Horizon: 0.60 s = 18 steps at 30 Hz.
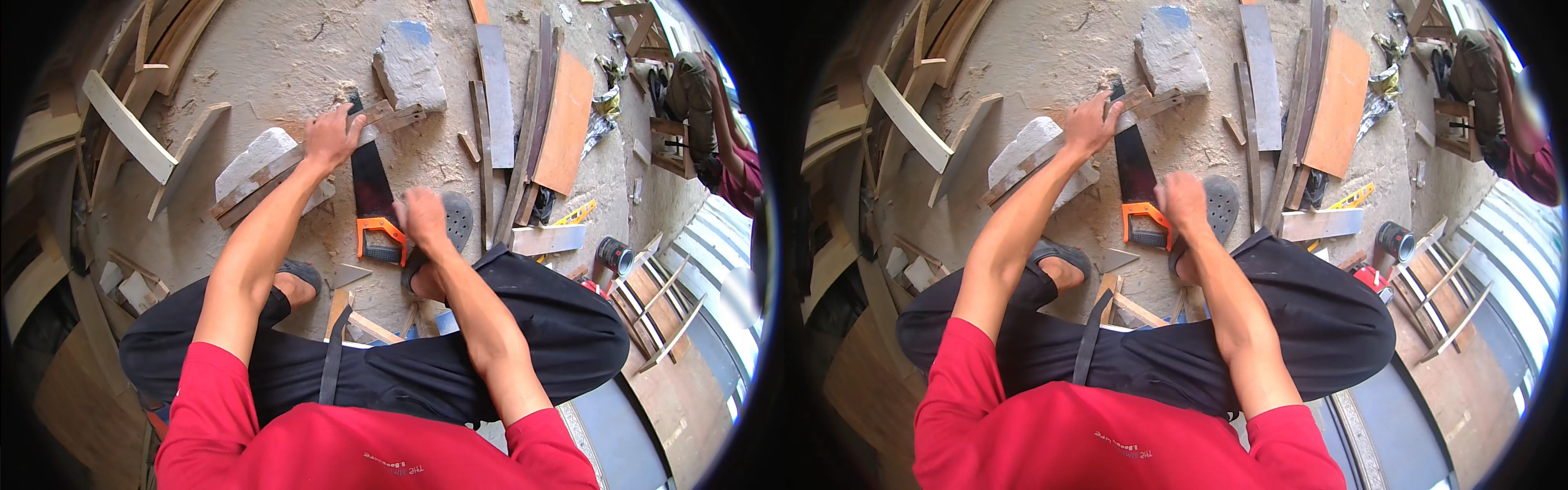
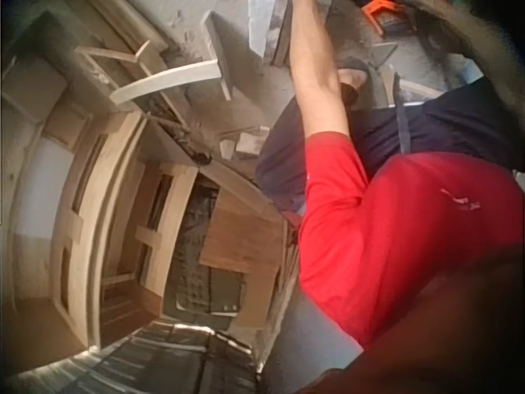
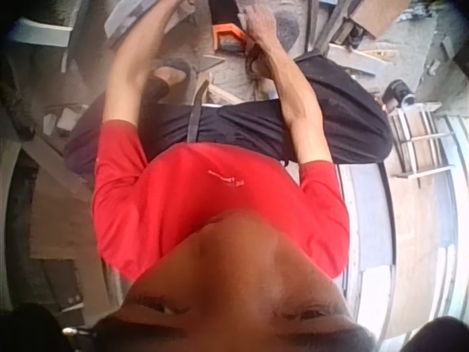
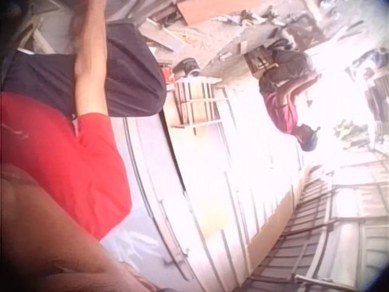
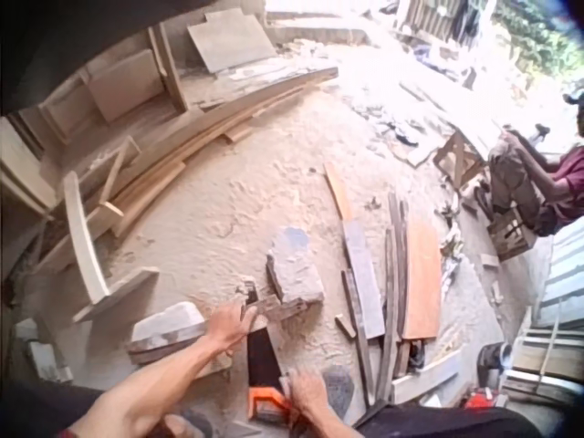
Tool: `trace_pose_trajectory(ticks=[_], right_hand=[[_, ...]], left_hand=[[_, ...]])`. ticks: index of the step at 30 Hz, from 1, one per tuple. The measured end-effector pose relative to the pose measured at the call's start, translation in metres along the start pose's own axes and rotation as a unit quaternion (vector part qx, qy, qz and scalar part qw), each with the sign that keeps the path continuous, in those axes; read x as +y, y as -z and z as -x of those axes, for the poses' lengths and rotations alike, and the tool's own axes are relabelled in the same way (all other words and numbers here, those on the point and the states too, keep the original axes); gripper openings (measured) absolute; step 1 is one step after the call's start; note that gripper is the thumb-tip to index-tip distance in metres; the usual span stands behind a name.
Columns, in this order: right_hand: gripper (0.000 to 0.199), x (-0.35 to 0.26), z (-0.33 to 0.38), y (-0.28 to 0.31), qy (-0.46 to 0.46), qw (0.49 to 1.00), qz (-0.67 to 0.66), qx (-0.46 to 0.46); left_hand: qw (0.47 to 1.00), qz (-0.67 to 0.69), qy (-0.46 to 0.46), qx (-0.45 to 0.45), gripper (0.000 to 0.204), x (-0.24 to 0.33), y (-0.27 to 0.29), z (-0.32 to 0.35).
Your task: The person sits on the floor and uses a hand saw to cut a small piece of wood placed on a concrete block. They measure the wood with a ruler and continue sawing along the marked line.
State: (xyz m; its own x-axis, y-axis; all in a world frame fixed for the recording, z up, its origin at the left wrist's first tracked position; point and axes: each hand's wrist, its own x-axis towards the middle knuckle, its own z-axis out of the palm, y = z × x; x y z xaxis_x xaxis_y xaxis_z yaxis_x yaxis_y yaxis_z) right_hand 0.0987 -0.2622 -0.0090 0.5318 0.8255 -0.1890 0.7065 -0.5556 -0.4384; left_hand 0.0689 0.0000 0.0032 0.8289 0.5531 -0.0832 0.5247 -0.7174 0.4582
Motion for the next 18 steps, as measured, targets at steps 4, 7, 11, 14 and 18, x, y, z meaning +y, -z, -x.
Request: trace_pose_trajectory(ticks=[4,7,11,14,18], right_hand=[[0.022,-0.022,0.045,-0.036,0.178,0.973,0.002,-0.147],[0.017,-0.041,0.067,-0.039,0.152,0.971,0.075,-0.171],[0.014,-0.04,0.078,-0.069,0.13,0.967,0.141,-0.166],[0.017,-0.042,0.072,-0.08,0.132,0.957,0.169,-0.198],[0.023,-0.05,0.06,-0.087,0.099,0.956,0.163,-0.222]], left_hand=[[0.986,-0.018,0.035,-0.16,0.053,-0.019,0.027,-0.008],[0.996,0.023,0.032,-0.082,0.053,-0.032,0.042,-0.006],[0.999,0.037,0.022,0.021,0.052,-0.05,0.074,0.005],[0.999,0.024,0.012,0.042,0.047,-0.064,0.108,0.032],[0.997,-0.02,0.021,0.073,0.04,-0.092,0.148,0.094]])
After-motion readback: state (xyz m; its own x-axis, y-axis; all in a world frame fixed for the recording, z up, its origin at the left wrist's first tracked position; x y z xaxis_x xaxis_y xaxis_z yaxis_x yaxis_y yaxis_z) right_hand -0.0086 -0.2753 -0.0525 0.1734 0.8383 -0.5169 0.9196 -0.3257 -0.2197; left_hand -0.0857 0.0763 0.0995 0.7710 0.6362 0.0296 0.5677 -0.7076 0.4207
